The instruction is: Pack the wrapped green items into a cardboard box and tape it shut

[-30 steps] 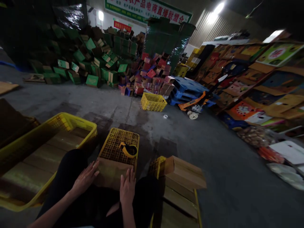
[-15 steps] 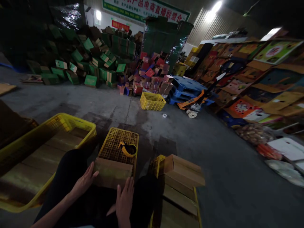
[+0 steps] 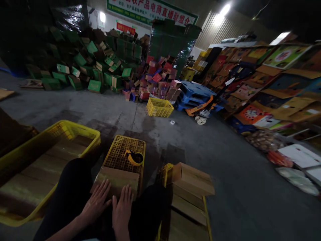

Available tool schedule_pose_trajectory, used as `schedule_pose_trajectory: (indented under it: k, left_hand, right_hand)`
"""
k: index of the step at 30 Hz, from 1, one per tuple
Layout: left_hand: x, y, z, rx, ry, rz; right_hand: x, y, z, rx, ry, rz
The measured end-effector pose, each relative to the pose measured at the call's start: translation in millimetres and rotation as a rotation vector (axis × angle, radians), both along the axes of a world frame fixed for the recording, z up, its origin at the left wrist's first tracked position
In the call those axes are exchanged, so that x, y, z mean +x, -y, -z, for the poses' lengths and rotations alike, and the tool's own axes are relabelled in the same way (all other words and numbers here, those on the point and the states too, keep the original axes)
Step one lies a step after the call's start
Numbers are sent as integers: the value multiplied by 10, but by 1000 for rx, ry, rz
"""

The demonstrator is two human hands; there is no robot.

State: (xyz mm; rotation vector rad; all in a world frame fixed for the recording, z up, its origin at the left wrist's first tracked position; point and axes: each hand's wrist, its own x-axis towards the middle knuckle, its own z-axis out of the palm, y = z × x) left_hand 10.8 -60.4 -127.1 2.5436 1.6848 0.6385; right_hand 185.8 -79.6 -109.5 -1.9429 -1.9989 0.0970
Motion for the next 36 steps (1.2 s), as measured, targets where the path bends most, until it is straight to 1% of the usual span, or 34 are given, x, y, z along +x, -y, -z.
schedule_pose_trajectory:
  k: [3,8,12,14,16,19,22,25,27,30,33,36]
  left_hand:
    - [31,20,2,-25,-32,52]
    - [-44,50,-22,-37,-63,128]
    - [-94,45,-70,-17,-66,152]
    - [-134,18,-102,-33,-63,168]
    - [-207,-25,-130,-58,-63,174]
    - [-362,-88,-144,-83,-58,112]
    - [-485,-111,-117,-93,-45,34]
    - [-516,-97,-68,-89,-26,-28]
    - [-498,-77,-35,-77,-5,-65]
    - [-459,-46,13,-58,28,-97]
    - [-445,-21,67,-59,45,-108]
    - [-465,-4,130,-56,42,-118]
  right_hand:
    - [-170,-17,-57,3,-53,-38]
    - [-326,-14,-132,-20,-93,-149]
    - [-325,1,-163,-10,-94,-139]
    - [-284,6,-179,-24,-83,-163]
    - [-210,7,-192,-43,-68,-156]
    - [-32,-5,-193,-71,-39,-83]
    - [194,-30,-172,-97,3,-30]
    - [368,-54,-157,-95,42,45]
    - [398,-68,-163,-86,57,65]
    - [282,-77,-183,-68,51,50]
    - [34,-64,-178,-48,7,13]
    - [-216,-55,-134,-17,-43,-63]
